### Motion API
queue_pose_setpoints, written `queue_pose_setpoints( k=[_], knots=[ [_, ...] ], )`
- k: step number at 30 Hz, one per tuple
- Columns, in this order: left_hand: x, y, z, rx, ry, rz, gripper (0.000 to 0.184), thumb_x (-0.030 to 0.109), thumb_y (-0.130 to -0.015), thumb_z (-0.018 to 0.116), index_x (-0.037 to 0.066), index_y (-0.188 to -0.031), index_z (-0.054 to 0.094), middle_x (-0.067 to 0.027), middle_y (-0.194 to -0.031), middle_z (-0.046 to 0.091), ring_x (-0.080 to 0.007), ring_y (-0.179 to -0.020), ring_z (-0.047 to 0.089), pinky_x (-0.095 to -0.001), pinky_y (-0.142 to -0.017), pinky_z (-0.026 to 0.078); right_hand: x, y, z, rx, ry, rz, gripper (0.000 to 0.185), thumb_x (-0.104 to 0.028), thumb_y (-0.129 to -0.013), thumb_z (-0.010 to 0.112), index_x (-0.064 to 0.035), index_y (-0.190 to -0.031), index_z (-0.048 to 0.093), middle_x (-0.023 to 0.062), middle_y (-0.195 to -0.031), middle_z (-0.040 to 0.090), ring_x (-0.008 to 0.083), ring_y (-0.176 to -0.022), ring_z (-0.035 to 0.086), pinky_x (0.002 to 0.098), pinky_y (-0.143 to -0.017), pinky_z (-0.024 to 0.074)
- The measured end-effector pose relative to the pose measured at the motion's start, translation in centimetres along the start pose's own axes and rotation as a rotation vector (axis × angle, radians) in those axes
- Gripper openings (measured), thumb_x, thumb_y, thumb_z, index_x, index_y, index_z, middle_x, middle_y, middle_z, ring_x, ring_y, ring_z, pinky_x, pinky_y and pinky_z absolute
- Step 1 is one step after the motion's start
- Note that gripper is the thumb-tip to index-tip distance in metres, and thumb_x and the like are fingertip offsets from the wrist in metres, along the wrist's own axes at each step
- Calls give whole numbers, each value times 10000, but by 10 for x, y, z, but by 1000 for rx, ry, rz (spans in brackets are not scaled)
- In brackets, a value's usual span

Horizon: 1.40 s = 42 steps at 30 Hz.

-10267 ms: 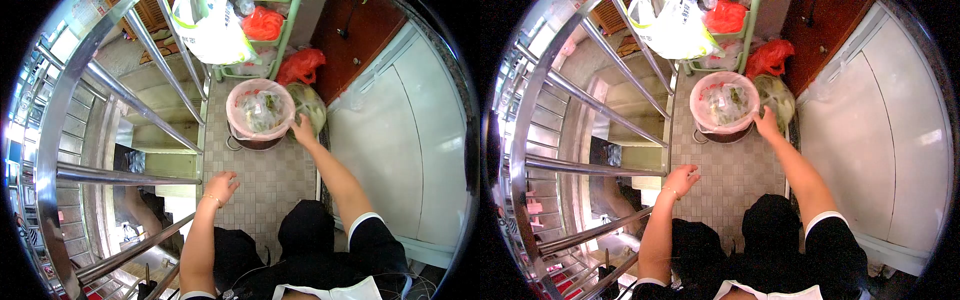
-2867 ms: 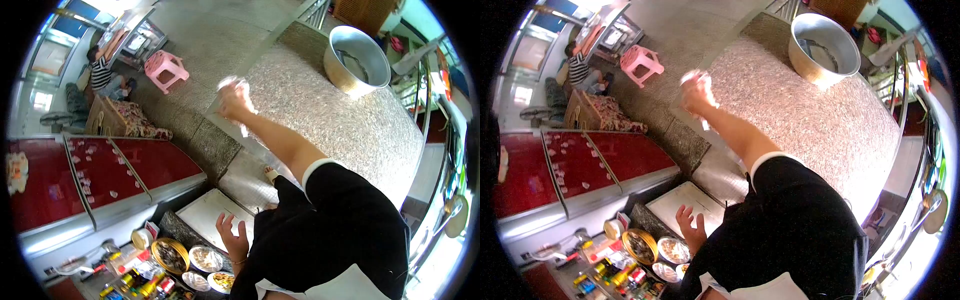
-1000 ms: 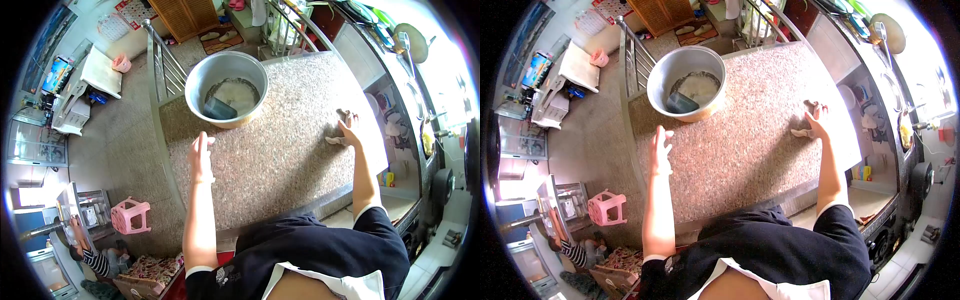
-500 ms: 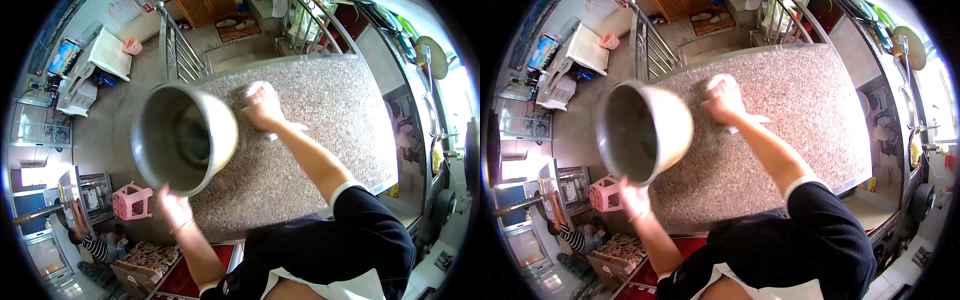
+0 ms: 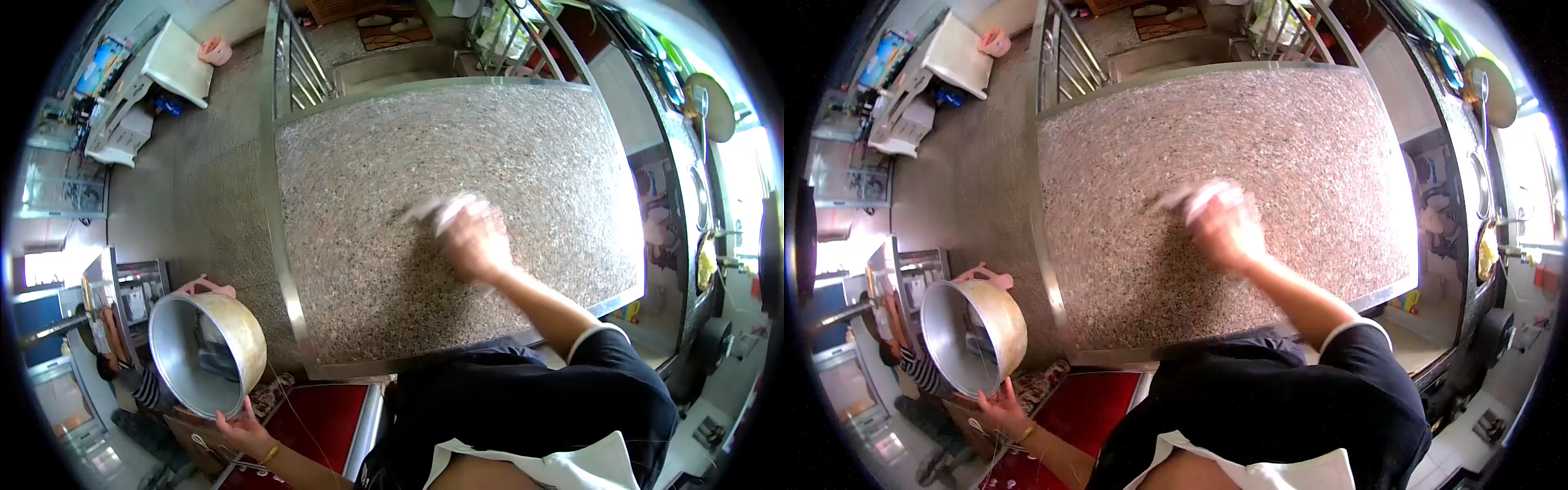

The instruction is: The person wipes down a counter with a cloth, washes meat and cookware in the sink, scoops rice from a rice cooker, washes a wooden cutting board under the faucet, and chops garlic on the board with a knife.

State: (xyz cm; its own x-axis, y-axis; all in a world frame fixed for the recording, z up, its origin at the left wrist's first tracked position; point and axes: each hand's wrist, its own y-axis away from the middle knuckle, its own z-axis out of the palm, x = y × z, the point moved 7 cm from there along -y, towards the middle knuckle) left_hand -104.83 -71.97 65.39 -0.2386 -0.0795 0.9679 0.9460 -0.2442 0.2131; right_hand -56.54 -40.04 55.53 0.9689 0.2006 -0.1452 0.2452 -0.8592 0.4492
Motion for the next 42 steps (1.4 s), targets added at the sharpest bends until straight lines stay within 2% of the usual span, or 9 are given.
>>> queue_pose_setpoints(
  k=[2,7,12,17,18,24,27,32,42],
  knots=[
    [-10,7,-15,9,40,-122,371,274,-878,551,-14,-1112,538,-138,-1063,549,-246,-1001,539,-437,-864,514,124,18,-45,667,218,286,314,-108,-889,423,15,-1178,437,181,-958,562,229,-819,589,393,-725,518],
    [-18,28,-72,221,48,-117,317,260,-859,570,-1,-1038,548,-118,-1037,546,-246,-963,544,-472,-901,494,313,-32,-38,1008,294,883,519,-425,-821,542,-43,-1170,514,171,-1127,567,328,-1032,549,405,-921,402],
    [-5,84,-112,242,130,-108,464,280,-837,587,6,-1191,464,-134,-1087,527,-274,-1029,511,-479,-948,455,169,-169,-121,1003,71,310,219,-296,-766,577,-105,-832,662,89,-930,636,242,-977,565,388,-882,403],
    [7,144,-158,359,115,-64,419,289,-833,578,3,-1131,505,-146,-1133,529,-270,-1043,510,-473,-924,466,-102,-272,-94,694,41,-178,281,-242,-897,479,-60,-1097,557,142,-1083,558,232,-984,551,402,-864,450],
    [4,156,-179,413,129,-65,401,289,-832,579,2,-1105,519,-148,-1141,532,-269,-1043,511,-474,-914,473,-149,-263,-86,474,-100,-183,459,-338,-927,408,-72,-1301,396,169,-1344,402,310,-1252,363,438,-1058,261],
    [8,209,-188,578,75,-41,434,290,-822,569,25,-1155,485,-113,-1134,537,-273,-1045,504,-467,-892,477,-314,-171,3,93,57,-686,310,-134,-889,479,-18,-1176,475,131,-1049,530,207,-959,522,274,-815,496],
    [6,211,-186,530,107,-34,424,279,-817,572,19,-1142,492,-123,-1135,520,-284,-1046,490,-486,-896,473,-339,-54,54,175,760,-1124,318,-135,-852,565,11,-1132,525,153,-1037,552,224,-1039,519,289,-872,490],
    [8,181,-162,317,141,5,451,288,-816,625,-26,-1118,508,-166,-1043,513,-311,-1010,509,-514,-914,468,-340,117,159,273,-83,-1547,363,-219,-785,565,-31,-1095,585,163,-1354,397,290,-1304,324,474,-1098,215],
    [-9,126,-40,-190,209,-177,430,187,-882,513,-50,-1229,421,-207,-1248,431,-357,-1240,351,-539,-1061,327,-152,191,147,473,-342,-1296,291,-193,-792,512,-116,-1058,599,113,-1314,452,269,-1272,377,463,-1104,210]
  ],
)
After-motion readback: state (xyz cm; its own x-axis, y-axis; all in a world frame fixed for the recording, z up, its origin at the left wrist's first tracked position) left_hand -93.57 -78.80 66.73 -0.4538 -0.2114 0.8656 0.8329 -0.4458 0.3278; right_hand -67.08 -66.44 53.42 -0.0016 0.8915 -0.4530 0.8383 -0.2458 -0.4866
